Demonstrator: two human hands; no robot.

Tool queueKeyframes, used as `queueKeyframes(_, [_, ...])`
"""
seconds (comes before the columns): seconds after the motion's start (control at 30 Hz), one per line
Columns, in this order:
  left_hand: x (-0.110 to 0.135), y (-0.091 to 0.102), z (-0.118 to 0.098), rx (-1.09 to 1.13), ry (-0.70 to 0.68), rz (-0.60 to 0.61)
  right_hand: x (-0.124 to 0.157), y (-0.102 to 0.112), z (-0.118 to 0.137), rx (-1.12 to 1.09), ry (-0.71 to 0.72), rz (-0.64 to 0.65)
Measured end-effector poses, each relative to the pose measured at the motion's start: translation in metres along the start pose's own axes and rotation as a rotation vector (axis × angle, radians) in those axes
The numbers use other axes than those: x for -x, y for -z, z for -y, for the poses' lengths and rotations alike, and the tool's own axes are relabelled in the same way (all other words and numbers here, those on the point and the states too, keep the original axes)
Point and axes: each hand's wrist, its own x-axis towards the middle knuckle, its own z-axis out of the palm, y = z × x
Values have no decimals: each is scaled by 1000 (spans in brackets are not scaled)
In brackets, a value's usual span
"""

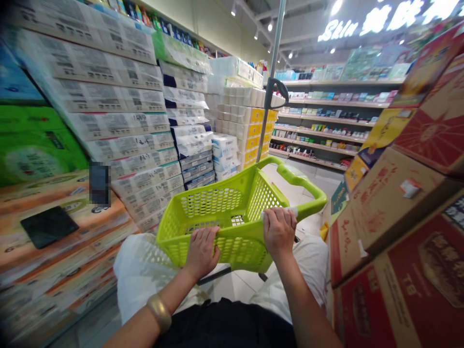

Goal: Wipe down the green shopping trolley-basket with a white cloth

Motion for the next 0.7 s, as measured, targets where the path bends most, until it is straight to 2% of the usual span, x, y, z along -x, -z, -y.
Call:
queueKeyframes(0.1, [-1,0,-2,-9,10,-9,7,-8,26,-19,-45,18])
queueKeyframes(0.23, [0,0,-1,8,11,2,24,-21,75,-129,32,170])
queueKeyframes(0.3, [0,1,1,10,4,9,28,-23,84,-165,60,195])
queueKeyframes(0.4, [1,1,4,-3,-3,17,24,-18,68,-165,96,195])
queueKeyframes(0.57, [1,1,2,5,4,14,11,-7,22,-66,23,72])
queueKeyframes(0.63, [0,1,-1,10,13,4,11,-7,23,-58,-12,49])
queueKeyframes(0.7, [-1,1,-2,5,23,-9,15,-11,39,-81,-26,66])
